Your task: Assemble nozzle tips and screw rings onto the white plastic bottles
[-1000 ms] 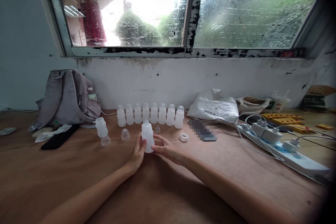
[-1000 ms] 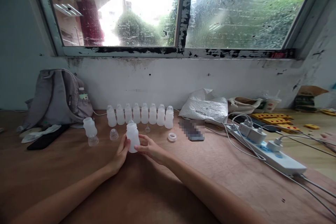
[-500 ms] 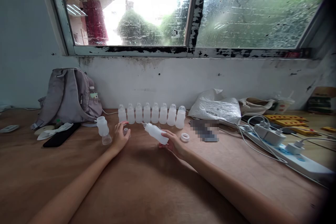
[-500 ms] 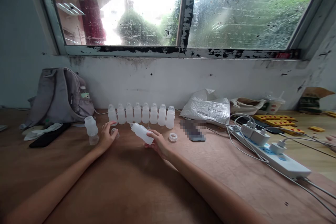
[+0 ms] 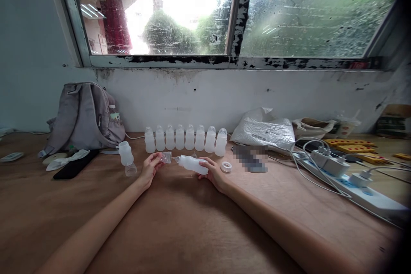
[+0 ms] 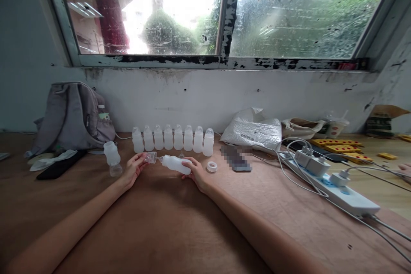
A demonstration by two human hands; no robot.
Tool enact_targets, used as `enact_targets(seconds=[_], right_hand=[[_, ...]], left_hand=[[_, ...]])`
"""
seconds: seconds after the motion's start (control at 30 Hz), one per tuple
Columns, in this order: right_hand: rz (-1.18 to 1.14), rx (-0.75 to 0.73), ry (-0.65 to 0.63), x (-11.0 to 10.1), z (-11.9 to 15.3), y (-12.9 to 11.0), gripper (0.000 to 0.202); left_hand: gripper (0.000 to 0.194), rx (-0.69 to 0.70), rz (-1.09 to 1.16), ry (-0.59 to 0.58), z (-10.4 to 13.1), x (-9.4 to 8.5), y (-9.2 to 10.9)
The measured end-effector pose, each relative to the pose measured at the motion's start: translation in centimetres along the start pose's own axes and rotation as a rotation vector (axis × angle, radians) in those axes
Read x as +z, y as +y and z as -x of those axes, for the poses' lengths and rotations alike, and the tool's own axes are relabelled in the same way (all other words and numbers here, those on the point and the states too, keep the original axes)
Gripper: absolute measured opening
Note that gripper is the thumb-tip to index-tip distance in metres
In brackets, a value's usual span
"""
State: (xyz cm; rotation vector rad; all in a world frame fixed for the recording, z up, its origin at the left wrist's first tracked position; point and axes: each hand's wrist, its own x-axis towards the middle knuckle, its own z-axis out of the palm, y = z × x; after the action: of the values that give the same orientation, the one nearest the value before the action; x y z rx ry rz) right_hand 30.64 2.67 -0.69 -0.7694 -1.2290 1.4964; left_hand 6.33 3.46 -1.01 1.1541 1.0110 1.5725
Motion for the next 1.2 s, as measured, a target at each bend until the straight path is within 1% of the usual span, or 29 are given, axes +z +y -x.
enact_targets(seconds=[0.17, 0.33, 0.5, 0.73, 0.87, 1.0, 1.2], right_hand=[[0.041, 0.002, -0.011, 0.2, 0.2, -0.1, 0.028], [0.055, -0.001, -0.05, 0.2, 0.2, 0.0, 0.03], [0.054, -0.008, -0.051, 0.3, 0.3, 0.0, 0.033], [0.117, -0.041, -0.059, 0.7, 0.7, -0.4, 0.03], [0.099, -0.029, -0.049, 1.0, 1.1, -0.4, 0.029], [0.086, -0.024, 0.008, 1.3, 1.8, -0.4, 0.024], [0.248, -0.117, 0.213, 2.1, 2.9, -0.1, 0.024]], left_hand=[[0.024, -0.08, 0.152, -0.09, 0.9, 0.9, 0.1], [0.027, -0.095, 0.151, -0.146, 1.8, 1.6, 0.4], [0.03, -0.099, 0.121, -0.15, 2.3, 1.9, 0.7], [0.032, -0.111, 0.09, -0.145, 2.5, 2.1, 0.9], [0.032, -0.11, 0.096, -0.129, 3.0, 2.4, 0.7], [0.029, -0.087, 0.106, -0.126, 3.9, 3.0, 0.6], [0.028, -0.078, 0.158, -0.148, 5.5, 4.1, 0.6]])
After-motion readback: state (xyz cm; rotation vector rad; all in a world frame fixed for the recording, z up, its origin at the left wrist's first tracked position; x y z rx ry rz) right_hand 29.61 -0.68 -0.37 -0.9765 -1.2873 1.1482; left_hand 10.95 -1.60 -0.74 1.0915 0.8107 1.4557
